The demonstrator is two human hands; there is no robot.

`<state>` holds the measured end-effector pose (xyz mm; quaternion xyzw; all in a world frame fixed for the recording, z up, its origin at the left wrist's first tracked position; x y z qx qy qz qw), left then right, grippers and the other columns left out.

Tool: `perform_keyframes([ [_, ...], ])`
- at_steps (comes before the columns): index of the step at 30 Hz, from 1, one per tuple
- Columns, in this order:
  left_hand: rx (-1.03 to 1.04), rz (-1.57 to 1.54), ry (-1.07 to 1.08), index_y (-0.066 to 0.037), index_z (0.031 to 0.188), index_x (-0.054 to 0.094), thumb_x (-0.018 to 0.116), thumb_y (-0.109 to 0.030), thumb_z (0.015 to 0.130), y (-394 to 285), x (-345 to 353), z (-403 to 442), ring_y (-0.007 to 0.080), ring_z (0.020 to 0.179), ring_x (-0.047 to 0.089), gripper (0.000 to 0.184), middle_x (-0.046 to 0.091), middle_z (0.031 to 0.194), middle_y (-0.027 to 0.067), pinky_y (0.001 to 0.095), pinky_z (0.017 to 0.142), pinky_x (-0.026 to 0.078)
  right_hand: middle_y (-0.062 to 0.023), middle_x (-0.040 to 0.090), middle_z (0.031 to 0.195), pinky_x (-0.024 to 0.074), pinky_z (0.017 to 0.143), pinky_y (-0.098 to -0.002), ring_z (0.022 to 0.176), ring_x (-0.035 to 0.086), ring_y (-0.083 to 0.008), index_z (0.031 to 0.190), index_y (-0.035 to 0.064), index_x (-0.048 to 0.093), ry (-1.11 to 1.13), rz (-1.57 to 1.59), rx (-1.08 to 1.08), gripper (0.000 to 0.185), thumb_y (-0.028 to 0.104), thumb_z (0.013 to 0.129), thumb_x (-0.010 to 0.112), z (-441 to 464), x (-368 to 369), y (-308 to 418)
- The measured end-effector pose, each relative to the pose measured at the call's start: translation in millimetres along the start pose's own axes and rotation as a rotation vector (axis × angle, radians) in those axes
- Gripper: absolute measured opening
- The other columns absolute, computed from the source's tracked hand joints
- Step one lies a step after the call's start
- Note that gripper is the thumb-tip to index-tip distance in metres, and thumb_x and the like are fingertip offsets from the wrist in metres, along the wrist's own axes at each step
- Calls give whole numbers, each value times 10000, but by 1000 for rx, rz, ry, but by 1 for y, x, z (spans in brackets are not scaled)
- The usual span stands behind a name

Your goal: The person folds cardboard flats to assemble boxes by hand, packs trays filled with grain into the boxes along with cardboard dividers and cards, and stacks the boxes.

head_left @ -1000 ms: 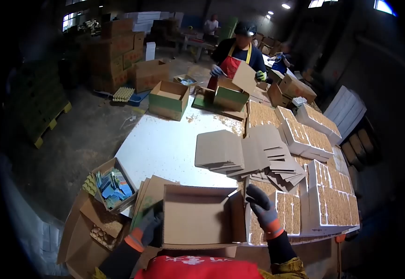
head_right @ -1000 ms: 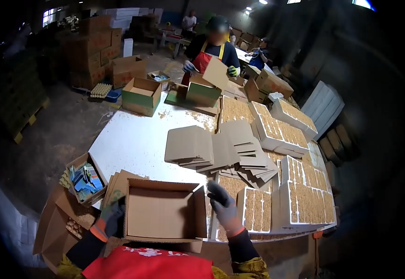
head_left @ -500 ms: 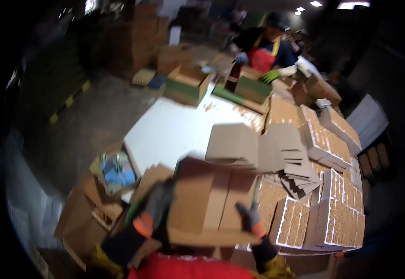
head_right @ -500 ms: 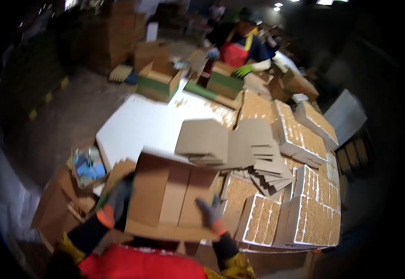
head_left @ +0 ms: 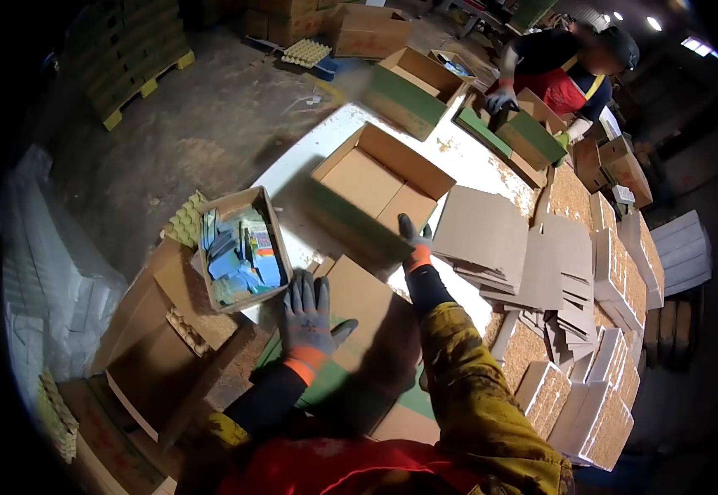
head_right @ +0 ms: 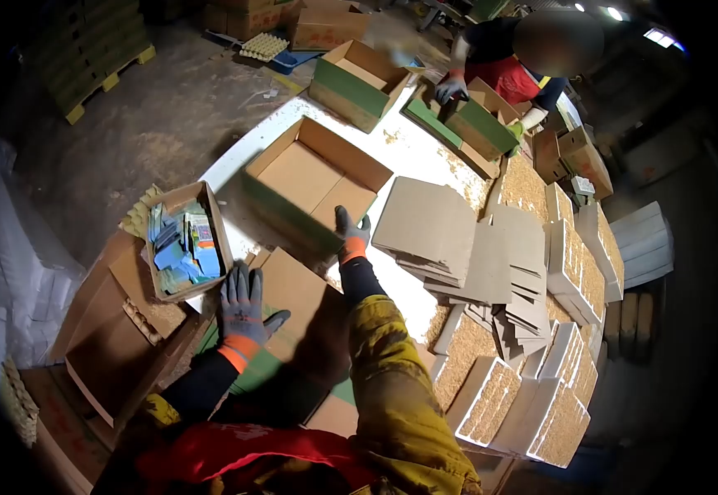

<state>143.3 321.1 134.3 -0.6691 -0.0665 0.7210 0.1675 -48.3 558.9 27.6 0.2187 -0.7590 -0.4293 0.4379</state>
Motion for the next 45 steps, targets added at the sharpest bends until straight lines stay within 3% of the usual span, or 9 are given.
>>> perform_keyframes([
  [4,-23,-28,52,13,1428,274,595,-583,784,-2,-4,3,438,1355,229,934,230,1470,298,532,1105,145,-178,617,1057,473,804,-319,918,586,-235,1257,-79,436,128,-704,-89,798,464,762,749,-10,27,19],
  [13,4,-71,30,14,1441,250,557,-550,832,-5,-13,-4,412,1394,163,885,181,1497,282,520,1122,100,-223,414,1372,336,1051,-363,1278,398,-300,1377,-78,323,-411,-1541,-435,774,277,806,706,-260,-169,195],
  [20,146,-188,-111,18,1407,324,575,-383,858,4,-1,-7,385,1336,310,724,308,1449,266,451,1126,171,-223,465,1319,395,991,-336,1205,467,-269,1365,-86,318,-375,-796,-408,772,188,776,736,-300,-233,179],
  [24,28,-1035,-342,24,1444,222,647,-147,829,17,-29,7,399,1316,323,767,326,1437,248,438,1112,212,-95,628,1098,460,868,-286,997,581,-170,1217,-31,536,-279,-443,-441,408,140,864,645,-327,-193,267],
  [27,300,-302,-780,-5,1455,231,623,-134,818,-64,-222,-25,405,1329,299,759,319,1434,256,468,1112,214,-43,650,1055,463,819,-258,938,581,-117,1135,10,607,-47,-188,-463,286,162,895,636,-347,-170,309],
  [32,794,-35,-35,-99,1155,612,568,-119,803,-107,-250,-37,297,1026,571,355,629,1056,112,437,955,397,-82,634,1115,470,911,-286,1036,585,-171,1167,-16,576,27,-320,-367,323,30,855,643,-349,-211,311],
  [35,829,-134,326,-83,1171,616,528,-49,818,-111,-247,-31,300,989,596,365,634,1080,124,404,899,452,-186,467,1349,347,1061,-398,1278,426,-292,1341,16,433,-286,-960,-1095,618,33,779,689,-421,-121,379],
  [40,492,-400,949,-46,1205,610,516,-48,901,-100,-229,-7,114,995,603,318,660,1116,28,272,820,499,-167,355,1437,244,1101,-512,1308,353,-381,1411,120,369,435,-1717,-1110,642,209,824,613,-428,4,309],
  [45,714,-231,586,-46,969,671,554,-124,856,-108,-239,-3,183,823,633,181,674,893,86,301,717,504,-139,369,1441,237,1111,-508,1326,342,-349,1397,133,400,577,-1649,-1188,628,195,799,581,-468,-29,292],
])
Point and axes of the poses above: each hand's wrist, its own z-axis towards the middle knuckle, its own x-axis out of the palm, y = z × x, the point moved 6 cm from there along z, towards the middle knuckle
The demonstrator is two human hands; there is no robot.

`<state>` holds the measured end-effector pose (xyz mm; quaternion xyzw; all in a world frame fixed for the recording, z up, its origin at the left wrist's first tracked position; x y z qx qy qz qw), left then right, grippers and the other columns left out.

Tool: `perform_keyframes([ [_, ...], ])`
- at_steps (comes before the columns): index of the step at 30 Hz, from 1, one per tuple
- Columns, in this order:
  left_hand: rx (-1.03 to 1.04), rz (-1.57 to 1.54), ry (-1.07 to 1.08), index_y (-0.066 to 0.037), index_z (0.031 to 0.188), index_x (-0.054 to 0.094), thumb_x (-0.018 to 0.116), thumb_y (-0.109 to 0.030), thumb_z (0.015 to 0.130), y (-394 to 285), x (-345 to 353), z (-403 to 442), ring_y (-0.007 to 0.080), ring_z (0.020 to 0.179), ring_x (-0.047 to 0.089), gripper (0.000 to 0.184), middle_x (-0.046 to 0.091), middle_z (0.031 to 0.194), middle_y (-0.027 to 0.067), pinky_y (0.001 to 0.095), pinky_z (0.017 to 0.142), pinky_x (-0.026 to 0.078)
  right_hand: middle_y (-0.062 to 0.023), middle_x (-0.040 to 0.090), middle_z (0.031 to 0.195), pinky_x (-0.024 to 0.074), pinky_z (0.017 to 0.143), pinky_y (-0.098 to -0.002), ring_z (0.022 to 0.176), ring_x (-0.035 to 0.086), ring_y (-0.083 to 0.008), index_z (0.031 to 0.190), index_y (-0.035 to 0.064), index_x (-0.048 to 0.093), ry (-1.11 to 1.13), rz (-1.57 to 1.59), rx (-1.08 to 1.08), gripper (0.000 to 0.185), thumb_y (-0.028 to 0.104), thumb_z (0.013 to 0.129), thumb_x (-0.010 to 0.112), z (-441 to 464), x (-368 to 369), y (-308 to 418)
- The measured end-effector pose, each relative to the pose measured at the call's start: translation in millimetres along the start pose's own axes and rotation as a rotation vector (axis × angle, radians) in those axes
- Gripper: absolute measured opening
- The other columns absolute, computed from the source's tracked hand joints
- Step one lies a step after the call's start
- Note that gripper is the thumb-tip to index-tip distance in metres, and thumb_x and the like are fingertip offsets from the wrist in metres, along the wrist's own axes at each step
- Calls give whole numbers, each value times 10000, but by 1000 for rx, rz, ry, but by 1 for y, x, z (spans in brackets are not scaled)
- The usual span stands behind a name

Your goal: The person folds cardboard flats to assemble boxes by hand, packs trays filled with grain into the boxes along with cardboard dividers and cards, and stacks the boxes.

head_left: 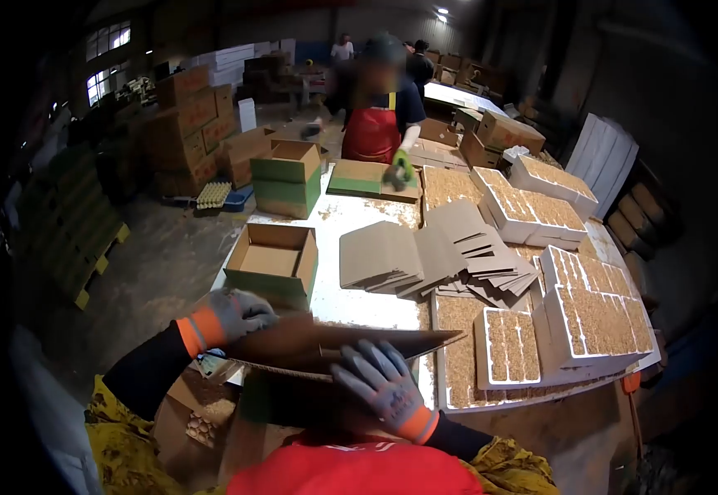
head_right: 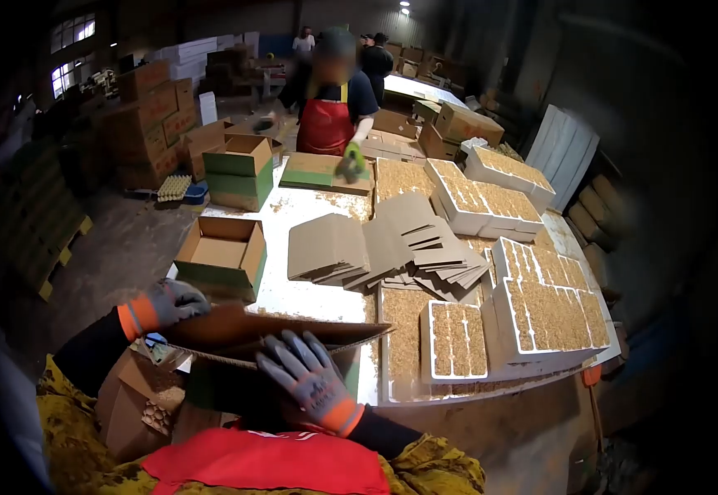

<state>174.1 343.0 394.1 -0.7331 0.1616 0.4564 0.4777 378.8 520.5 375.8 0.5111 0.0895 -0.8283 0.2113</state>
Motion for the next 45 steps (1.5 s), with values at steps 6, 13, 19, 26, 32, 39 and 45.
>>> perform_keyframes([
  [6,-96,537,-573,-49,719,624,607,-213,778,-38,-49,-43,309,664,604,175,595,679,139,383,596,482,-143,543,1238,371,999,-513,1264,406,-404,752,110,588,-225,458,179,257,224,677,805,-37,-62,-41],
  [13,30,478,-264,-72,772,648,589,-437,829,-47,57,16,287,698,643,374,647,720,110,365,659,507,-143,554,1233,400,1011,-458,1259,422,-391,1050,104,611,259,446,67,345,330,805,697,-27,-66,-22],
  [19,-367,-874,211,62,1161,552,302,-666,913,29,82,35,239,837,639,809,646,996,156,339,752,507,-170,557,1246,444,957,-405,1158,521,-353,1337,103,455,327,714,364,539,402,902,564,-3,46,-54],
  [26,-87,264,-605,-23,1288,461,648,-266,806,0,116,3,410,1149,431,572,484,1212,222,495,1013,326,-159,430,1362,305,1059,-494,1243,392,-373,1373,86,413,1,-144,87,659,252,778,644,64,2,-61],
  [32,-441,182,-878,54,1393,284,660,-377,824,23,97,-19,430,1214,413,807,430,1305,294,493,1016,328,-115,629,1115,441,940,-371,1081,580,-272,1180,66,593,214,350,36,364,267,877,610,9,13,-36],
  [39,-231,241,-722,47,1242,504,596,-246,881,-36,58,-20,358,927,631,474,645,1056,185,404,827,490,-95,334,1480,363,1029,-410,1283,409,-243,1487,203,240,155,1367,1124,583,355,972,468,-117,166,-197],
  [45,267,-912,-925,2,1375,387,367,-320,996,54,71,-8,235,1073,568,498,561,1234,142,374,931,446,-23,652,975,460,833,-275,918,567,-91,974,29,651,24,1251,787,344,351,854,669,-33,6,-152],
])
Point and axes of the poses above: each hand's wrist, its own z-axis towards the middle knuckle, its own x-axis out of the palm, y = z × x, the point moved 6 cm from there along z, towards the middle knuckle
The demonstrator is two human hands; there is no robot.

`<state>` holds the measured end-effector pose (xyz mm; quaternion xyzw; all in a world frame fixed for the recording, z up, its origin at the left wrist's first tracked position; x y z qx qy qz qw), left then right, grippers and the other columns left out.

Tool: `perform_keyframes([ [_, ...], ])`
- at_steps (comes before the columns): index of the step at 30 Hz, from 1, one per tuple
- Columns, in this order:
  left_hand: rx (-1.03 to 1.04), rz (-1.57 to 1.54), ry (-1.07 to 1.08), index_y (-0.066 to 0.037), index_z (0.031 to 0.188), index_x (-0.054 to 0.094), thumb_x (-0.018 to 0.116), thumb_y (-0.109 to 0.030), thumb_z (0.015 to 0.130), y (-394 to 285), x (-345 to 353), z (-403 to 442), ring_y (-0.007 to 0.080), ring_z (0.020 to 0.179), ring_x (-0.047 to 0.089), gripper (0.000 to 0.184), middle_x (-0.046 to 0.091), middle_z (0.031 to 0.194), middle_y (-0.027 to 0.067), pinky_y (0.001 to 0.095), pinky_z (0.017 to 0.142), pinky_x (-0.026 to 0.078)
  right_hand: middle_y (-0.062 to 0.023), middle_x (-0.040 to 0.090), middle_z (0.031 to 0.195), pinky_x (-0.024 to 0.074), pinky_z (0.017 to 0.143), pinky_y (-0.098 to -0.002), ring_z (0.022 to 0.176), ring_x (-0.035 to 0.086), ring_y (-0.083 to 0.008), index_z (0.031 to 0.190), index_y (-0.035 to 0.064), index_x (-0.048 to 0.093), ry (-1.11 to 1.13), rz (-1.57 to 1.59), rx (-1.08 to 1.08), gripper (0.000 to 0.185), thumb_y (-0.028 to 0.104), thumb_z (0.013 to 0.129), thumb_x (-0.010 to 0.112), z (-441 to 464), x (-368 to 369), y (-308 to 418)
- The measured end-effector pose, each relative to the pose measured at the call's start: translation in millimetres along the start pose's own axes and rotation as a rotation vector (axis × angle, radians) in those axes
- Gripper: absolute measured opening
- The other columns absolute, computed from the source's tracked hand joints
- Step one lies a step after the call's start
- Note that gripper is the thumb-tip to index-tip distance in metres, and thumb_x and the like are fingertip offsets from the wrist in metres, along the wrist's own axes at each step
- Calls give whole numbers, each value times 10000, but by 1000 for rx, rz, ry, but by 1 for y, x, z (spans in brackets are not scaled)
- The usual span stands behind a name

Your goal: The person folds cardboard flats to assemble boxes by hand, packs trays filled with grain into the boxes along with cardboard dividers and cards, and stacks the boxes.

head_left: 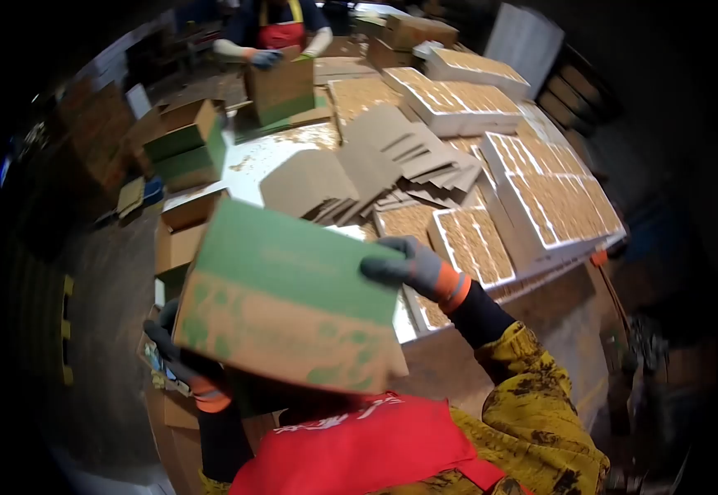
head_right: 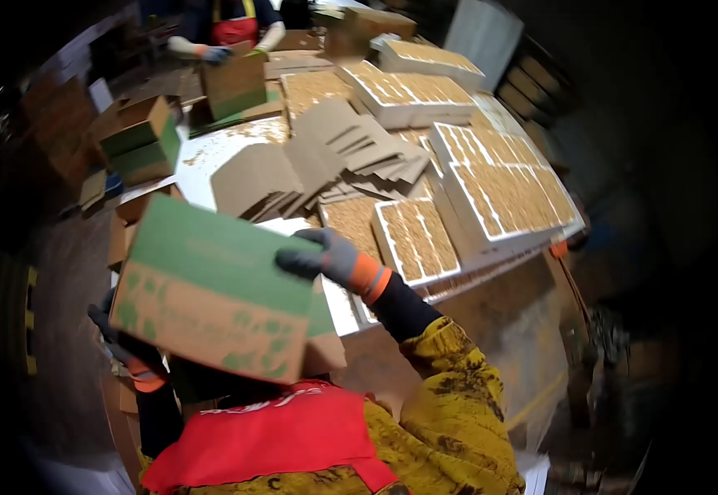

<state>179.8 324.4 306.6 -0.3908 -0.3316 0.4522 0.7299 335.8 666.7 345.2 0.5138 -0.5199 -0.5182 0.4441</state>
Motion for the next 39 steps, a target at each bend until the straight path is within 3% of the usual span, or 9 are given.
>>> perform_keyframes([
  [3,-303,-218,261,-20,1396,352,371,-316,999,49,-8,-13,228,1132,526,496,500,1312,122,337,964,424,-84,622,942,483,812,-348,914,577,-235,910,82,623,105,-767,-607,239,245,756,708,-41,54,31],
  [6,-599,-542,305,-33,1379,375,422,-276,991,76,5,-27,216,1125,518,460,482,1328,90,311,948,428,-77,609,1006,447,813,-376,902,502,-295,887,108,646,209,-721,-577,242,307,759,697,-71,107,-56],
  [8,-295,166,453,-37,1366,398,458,-188,965,52,28,-16,243,1153,505,432,471,1342,98,325,956,429,-80,597,1107,454,767,-339,876,518,-236,1088,120,633,225,-652,-612,316,253,803,666,-91,119,-72],
  [11,-333,455,351,-40,1332,451,483,-81,932,60,43,-13,275,1174,496,404,466,1347,133,346,960,428,-80,574,1187,477,893,-344,1069,522,-191,1246,61,528,-339,204,-62,445,134,826,656,-120,53,-103],
  [12,-9,911,563,-34,1277,519,474,-47,919,98,-1,-23,285,1139,509,361,463,1339,171,354,966,417,-68,557,1206,465,924,-316,1051,521,-157,1329,26,442,-683,237,-52,500,70,862,615,-131,14,-142],
  [16,-218,949,330,-9,1254,540,467,-54,928,119,-28,-36,258,1111,524,337,485,1320,178,347,948,428,-100,586,1099,477,802,-346,985,571,-200,1260,-5,488,-1582,633,39,479,270,892,627,-200,-127,-248],
  [20,-473,568,56,43,1302,470,512,-119,935,106,-10,-29,163,1043,516,404,554,1206,130,294,904,427,-89,657,1016,496,795,-385,958,611,-231,1117,46,608,-1100,1037,206,454,414,858,663,-163,-188,-319],
  [31,-560,702,71,29,1285,483,492,-89,936,91,-6,-27,160,1020,534,369,579,1194,94,287,870,443,-77,576,1022,478,642,-352,841,560,-180,1279,5,426,-1633,827,-110,770,377,726,812,-127,-215,-304],
  [39,-486,578,78,56,1250,516,490,-102,940,118,-1,-21,196,1044,543,349,581,1191,138,295,895,438,-170,495,1331,416,1022,-425,1178,527,-305,1372,2,378,-834,919,-218,516,255,940,507,-149,-128,-118],
])
Point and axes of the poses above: each hand's wrist, its own z-axis towards the middle knuckle, its own x-axis out of the palm, y = z × x, the point moved 6 cm from there along z, towards the middle knuckle
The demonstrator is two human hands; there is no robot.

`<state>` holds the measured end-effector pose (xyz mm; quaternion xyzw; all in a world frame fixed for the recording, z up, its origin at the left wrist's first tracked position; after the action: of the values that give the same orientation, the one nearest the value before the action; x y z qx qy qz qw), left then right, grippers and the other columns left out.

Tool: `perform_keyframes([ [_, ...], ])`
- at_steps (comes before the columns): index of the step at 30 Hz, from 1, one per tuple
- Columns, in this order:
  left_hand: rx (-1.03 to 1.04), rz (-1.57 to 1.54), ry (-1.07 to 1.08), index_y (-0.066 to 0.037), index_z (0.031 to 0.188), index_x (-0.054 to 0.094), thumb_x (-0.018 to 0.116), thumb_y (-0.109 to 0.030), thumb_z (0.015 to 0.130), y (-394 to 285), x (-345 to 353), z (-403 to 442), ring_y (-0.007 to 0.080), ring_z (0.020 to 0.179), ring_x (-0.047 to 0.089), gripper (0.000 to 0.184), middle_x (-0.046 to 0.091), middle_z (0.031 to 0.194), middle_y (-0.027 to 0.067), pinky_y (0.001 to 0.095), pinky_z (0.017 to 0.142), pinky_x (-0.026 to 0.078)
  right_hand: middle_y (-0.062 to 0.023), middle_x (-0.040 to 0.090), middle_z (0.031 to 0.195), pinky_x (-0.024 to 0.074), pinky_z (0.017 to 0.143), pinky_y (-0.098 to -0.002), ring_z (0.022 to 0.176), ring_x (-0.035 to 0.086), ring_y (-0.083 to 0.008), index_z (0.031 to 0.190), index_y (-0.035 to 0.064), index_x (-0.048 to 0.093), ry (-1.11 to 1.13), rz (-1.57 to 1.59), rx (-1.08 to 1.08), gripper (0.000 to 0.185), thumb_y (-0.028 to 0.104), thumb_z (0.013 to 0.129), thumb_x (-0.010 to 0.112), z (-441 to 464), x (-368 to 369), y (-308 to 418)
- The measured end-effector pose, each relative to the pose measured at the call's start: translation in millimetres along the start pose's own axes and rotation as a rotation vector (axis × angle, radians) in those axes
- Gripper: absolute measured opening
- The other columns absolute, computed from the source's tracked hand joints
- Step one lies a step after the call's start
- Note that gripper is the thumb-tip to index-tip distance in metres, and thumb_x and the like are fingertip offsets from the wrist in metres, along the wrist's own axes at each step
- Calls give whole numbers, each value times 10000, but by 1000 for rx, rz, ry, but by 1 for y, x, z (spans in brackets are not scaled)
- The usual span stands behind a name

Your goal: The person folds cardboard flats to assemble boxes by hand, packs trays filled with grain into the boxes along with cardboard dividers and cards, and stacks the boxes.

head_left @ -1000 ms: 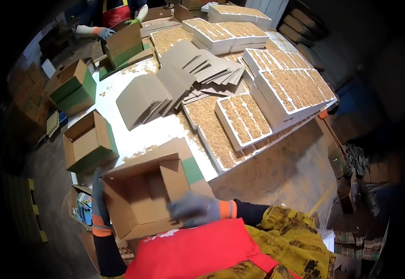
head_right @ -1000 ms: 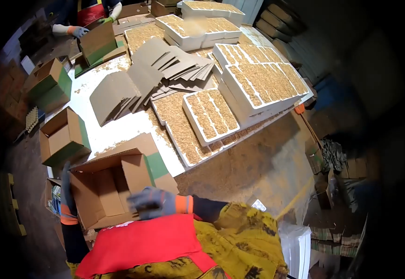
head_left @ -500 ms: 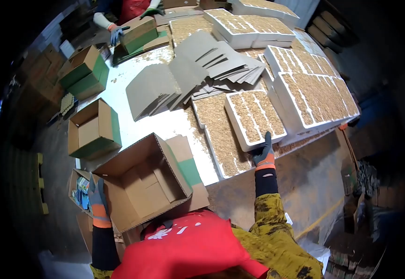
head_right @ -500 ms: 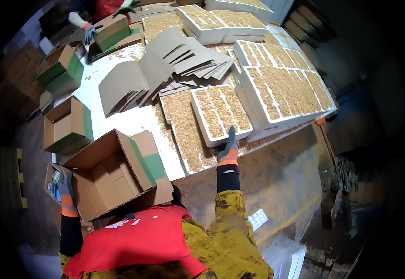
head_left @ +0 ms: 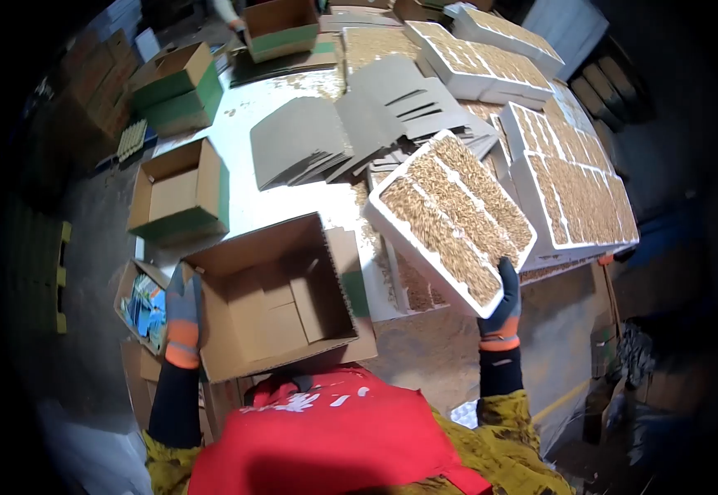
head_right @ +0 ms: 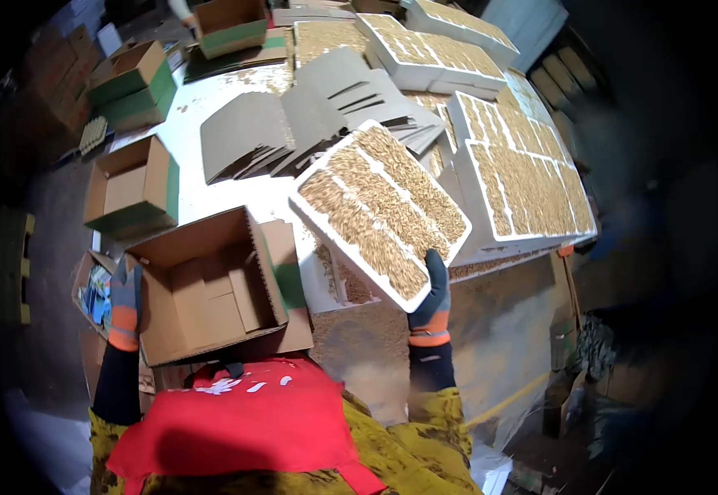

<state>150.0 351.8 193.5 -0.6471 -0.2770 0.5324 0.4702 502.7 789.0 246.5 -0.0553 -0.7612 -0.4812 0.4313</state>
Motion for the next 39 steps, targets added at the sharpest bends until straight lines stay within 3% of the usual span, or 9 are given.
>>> perform_keyframes([
  [3,270,499,-18,68,1215,540,483,-133,957,22,12,9,253,1081,559,333,576,1205,211,317,933,435,-148,520,1307,413,1018,-415,1171,532,-278,1348,1,417,105,-210,79,514,272,924,525,-32,73,10],
  [10,10,-492,-94,43,1256,526,507,-209,973,-19,20,-7,162,1043,560,379,617,1131,119,265,884,457,-85,574,1142,445,888,-314,985,562,-173,1282,5,489,211,-976,23,477,209,854,547,-53,125,-10],
  [18,-70,-1659,134,0,1313,488,533,-115,953,9,54,6,134,1102,524,381,561,1229,76,244,970,419,-100,570,1174,486,858,-313,985,593,-190,1449,62,288,518,-1016,360,677,97,852,605,-54,216,-123],
  [21,131,-850,-202,-12,1183,557,500,-131,958,28,-7,6,167,1055,544,261,594,1156,82,293,953,422,-102,552,1253,464,915,-311,1075,564,-158,1456,46,260,809,-1292,317,677,122,893,629,-42,231,-139],
  [24,213,-165,-621,-16,1058,597,517,-159,938,68,-88,7,226,909,577,203,630,977,125,340,842,455,-143,662,728,508,618,-388,647,646,-305,952,19,602,1081,-2271,-145,404,390,822,694,-29,236,-144],
  [29,-391,810,-648,-55,1153,544,633,-464,810,167,-146,28,404,1065,541,541,559,1169,233,490,878,441,-112,671,723,513,593,-422,664,650,-318,731,116,667,1337,-2392,-425,225,320,806,608,-2,211,-190],
  [32,-562,861,-401,-20,1187,514,652,-488,788,167,-139,42,394,1056,565,630,571,1192,233,466,885,451,-174,687,839,527,650,-396,756,675,-301,889,62,708,1553,-2558,-140,285,308,827,578,-8,236,-201],
  [36,-541,725,-561,-22,1175,541,767,-349,721,185,-141,50,350,993,599,604,620,1114,184,429,850,470,-134,697,848,533,711,-393,760,667,-338,962,54,690,1015,-1389,252,385,407,810,700,78,307,-179],
  [39,-469,630,-634,-36,1176,529,797,-296,685,202,-154,46,361,1012,597,617,624,1092,190,430,850,468,-139,646,1085,482,853,-393,986,614,-301,1115,90,635,1093,-1669,-380,422,339,785,723,205,287,-249],
])
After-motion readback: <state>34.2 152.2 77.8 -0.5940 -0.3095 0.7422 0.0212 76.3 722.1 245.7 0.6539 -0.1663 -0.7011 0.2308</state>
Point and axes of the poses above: each hand's wrist, its own z-axis towards the middle knuckle, its own x-axis out of the palm, y = z × x, the point moved 6 cm from there along z, towards the middle knuckle
